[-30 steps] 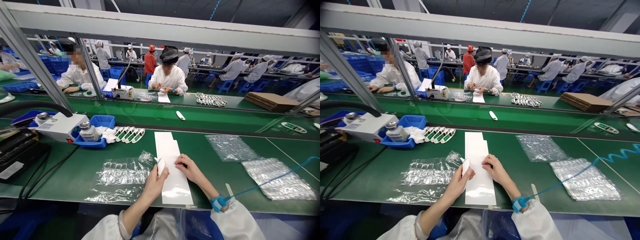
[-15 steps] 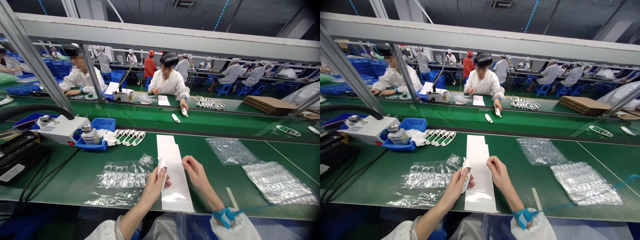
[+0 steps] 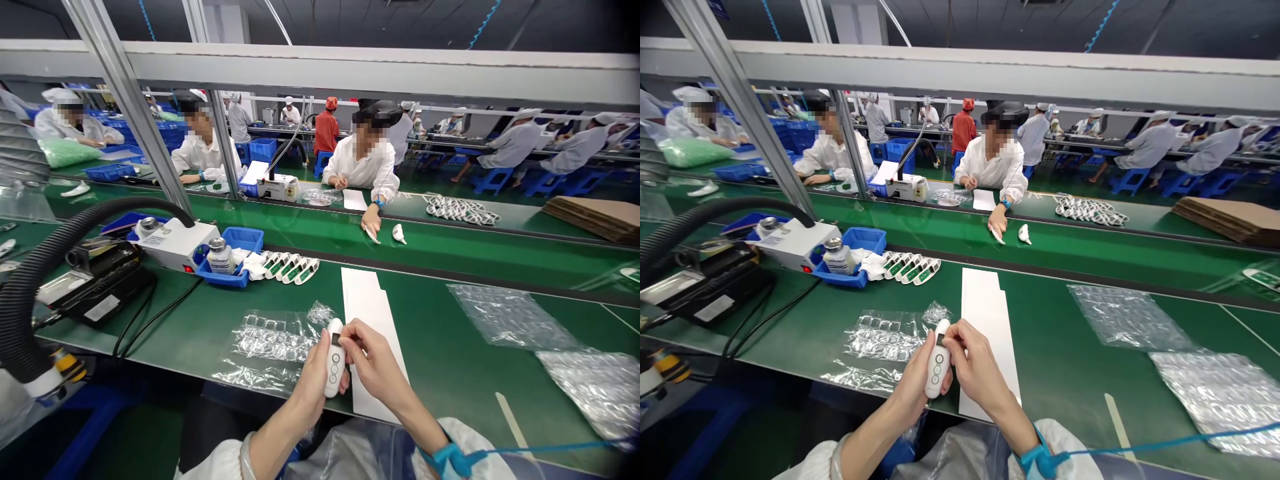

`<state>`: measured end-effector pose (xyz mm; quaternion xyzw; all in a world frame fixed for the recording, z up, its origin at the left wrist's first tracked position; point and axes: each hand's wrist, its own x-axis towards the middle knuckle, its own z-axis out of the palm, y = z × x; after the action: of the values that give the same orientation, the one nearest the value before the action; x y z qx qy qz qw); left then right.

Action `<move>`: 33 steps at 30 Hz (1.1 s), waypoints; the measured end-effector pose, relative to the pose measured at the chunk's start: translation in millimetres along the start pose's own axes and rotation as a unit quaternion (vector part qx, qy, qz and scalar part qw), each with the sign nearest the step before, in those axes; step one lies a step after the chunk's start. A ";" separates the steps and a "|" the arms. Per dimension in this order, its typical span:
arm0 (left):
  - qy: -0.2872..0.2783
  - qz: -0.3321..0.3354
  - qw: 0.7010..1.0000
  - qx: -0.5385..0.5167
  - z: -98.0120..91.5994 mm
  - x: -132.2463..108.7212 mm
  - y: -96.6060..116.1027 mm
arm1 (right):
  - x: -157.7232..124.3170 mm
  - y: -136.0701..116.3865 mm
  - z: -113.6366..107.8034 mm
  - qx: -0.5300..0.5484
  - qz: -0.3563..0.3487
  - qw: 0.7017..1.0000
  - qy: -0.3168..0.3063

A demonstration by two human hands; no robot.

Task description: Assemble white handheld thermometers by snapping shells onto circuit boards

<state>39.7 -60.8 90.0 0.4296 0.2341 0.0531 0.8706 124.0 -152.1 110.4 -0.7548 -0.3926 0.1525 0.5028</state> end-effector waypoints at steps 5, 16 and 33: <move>0.007 0.004 1.000 -0.005 -2.9 -3.6 1.3 | 0.2 0.6 5.9 0.009 0.007 1.000 -0.005; 0.000 -0.001 1.000 0.011 -6.7 -4.8 -1.0 | -0.5 -2.7 6.1 0.017 0.013 1.000 -0.011; 0.001 0.009 1.000 0.027 -8.1 -8.5 1.2 | 0.1 -2.6 11.3 0.027 0.025 0.999 -0.013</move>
<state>28.6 -56.6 89.8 0.4551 0.2322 0.0553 0.8579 115.8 -144.3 107.7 -0.7486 -0.3760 0.1849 0.5138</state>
